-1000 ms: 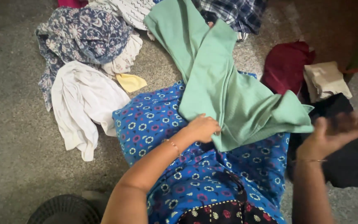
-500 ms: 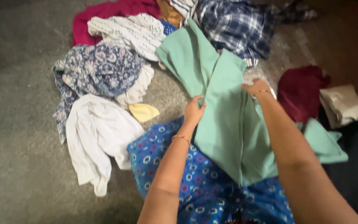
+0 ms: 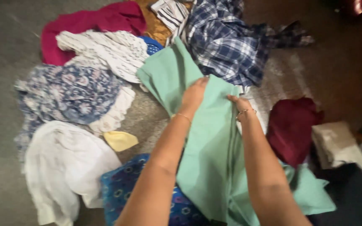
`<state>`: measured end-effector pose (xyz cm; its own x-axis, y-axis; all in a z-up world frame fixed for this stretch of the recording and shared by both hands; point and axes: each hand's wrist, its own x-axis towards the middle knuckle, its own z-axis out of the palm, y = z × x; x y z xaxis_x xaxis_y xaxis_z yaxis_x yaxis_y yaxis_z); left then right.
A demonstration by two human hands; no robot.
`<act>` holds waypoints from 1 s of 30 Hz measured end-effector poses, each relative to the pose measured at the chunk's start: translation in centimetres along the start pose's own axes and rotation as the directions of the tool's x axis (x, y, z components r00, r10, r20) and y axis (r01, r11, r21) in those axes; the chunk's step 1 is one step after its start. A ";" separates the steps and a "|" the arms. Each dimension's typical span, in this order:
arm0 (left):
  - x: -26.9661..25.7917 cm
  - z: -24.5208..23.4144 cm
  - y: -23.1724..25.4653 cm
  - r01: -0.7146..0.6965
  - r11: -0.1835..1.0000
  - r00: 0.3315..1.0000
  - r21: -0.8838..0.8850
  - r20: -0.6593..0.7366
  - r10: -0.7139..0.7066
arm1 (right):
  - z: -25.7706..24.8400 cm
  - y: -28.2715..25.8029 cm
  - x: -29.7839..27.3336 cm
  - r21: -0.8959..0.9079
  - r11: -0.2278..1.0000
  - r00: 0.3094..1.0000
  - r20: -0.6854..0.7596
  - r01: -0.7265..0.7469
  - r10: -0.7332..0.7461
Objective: The person sits on the floor and folds several garments one by one, including a gray shirt, black pants, a light green shirt, a striped shirt, and a plaid shirt. Each item is smoothed, folded, and placed into a growing stack.
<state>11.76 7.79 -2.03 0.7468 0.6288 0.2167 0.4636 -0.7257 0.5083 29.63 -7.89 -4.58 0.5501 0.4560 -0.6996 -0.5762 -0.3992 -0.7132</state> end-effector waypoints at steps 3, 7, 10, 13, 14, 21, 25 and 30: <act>2.2 1.0 -0.6 -0.124 0.989 0.985 0.082 0.131 0.113 | -0.6 -3.3 -4.1 0.177 0.944 0.927 0.209 0.278 -0.312; 5.0 2.8 1.0 -0.212 0.903 0.793 0.374 0.606 -0.065 | -0.9 -7.5 -10.4 0.345 0.851 0.757 0.401 0.396 -0.516; 5.9 4.5 2.0 -0.128 0.983 0.857 0.129 0.513 0.045 | -0.9 -9.8 -14.4 0.303 0.865 0.693 0.517 0.401 -0.502; 6.1 6.0 2.0 0.114 0.908 0.909 -0.403 0.412 0.069 | 0.1 -11.8 -16.3 0.185 0.865 0.645 0.597 0.467 -0.476; 5.6 6.0 1.4 0.201 0.734 0.928 -0.649 0.365 0.069 | 0.9 -12.3 -16.4 0.145 0.862 0.631 0.623 0.487 -0.461; -9.9 0.2 -7.7 0.573 -0.324 0.696 -0.753 0.656 -0.292 | 13.5 -13.7 -8.4 -0.374 0.556 0.669 0.434 0.743 -0.603; -18.4 -0.6 -8.3 0.717 -0.332 0.570 -0.612 0.790 -0.225 | 14.1 -8.5 -5.2 -0.569 -0.058 0.226 0.416 0.820 -0.881; -21.5 0.1 -6.3 0.767 0.025 0.592 -0.641 0.692 -0.413 | 6.0 1.3 -11.1 -0.806 -0.017 0.700 0.524 0.591 -0.484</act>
<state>-7.19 -1.23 -9.98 0.5807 0.4786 -0.6585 0.2783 0.6434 0.7131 19.16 -8.74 2.53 0.3474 0.9297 -0.1220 0.8226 -0.3646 -0.4362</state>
